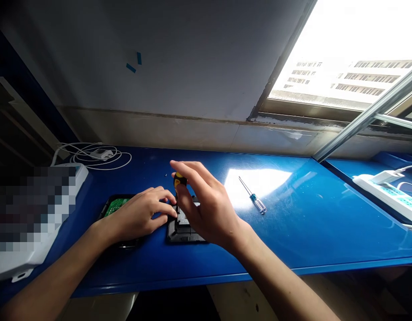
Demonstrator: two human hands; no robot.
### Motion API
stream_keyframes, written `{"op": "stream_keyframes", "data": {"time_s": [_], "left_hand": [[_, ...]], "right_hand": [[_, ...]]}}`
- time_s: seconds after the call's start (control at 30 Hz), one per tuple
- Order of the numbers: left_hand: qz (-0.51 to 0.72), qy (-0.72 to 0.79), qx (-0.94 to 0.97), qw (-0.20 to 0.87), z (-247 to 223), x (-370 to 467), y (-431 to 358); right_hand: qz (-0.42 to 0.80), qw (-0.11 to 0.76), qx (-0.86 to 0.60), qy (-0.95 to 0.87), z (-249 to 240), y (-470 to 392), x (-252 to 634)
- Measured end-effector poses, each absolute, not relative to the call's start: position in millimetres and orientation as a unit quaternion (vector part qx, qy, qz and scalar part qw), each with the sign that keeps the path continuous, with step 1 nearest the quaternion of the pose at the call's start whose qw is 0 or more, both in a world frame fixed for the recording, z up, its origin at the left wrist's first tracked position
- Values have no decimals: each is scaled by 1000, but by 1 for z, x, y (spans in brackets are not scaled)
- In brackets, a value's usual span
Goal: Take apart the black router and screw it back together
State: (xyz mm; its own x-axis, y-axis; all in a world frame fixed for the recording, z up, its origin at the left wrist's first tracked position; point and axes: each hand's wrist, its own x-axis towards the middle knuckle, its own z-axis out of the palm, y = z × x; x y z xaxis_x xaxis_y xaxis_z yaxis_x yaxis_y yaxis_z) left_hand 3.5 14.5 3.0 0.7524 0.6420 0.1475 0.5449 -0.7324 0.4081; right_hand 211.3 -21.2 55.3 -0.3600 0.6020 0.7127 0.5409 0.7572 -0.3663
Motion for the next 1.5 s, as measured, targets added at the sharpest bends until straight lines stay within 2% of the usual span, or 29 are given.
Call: {"op": "stream_keyframes", "data": {"time_s": [0.2,0.37,0.7,1.0,1.2,1.5], "left_hand": [[146,323,919,171,2,3,15],[135,330,918,174,3,4,15],[136,326,920,170,3,3,14],[124,332,920,169,6,4,13],[117,337,918,174,6,5,13],[112,339,918,173,5,4,12]], "right_hand": [[68,479,-350,-802,45,-18,214],[33,503,-380,-776,46,-14,213],[31,458,-353,-815,49,-19,218],[-27,477,-356,-803,51,-18,207],[11,467,-324,-823,51,-22,211],[-14,476,-311,-822,49,-18,200]]}}
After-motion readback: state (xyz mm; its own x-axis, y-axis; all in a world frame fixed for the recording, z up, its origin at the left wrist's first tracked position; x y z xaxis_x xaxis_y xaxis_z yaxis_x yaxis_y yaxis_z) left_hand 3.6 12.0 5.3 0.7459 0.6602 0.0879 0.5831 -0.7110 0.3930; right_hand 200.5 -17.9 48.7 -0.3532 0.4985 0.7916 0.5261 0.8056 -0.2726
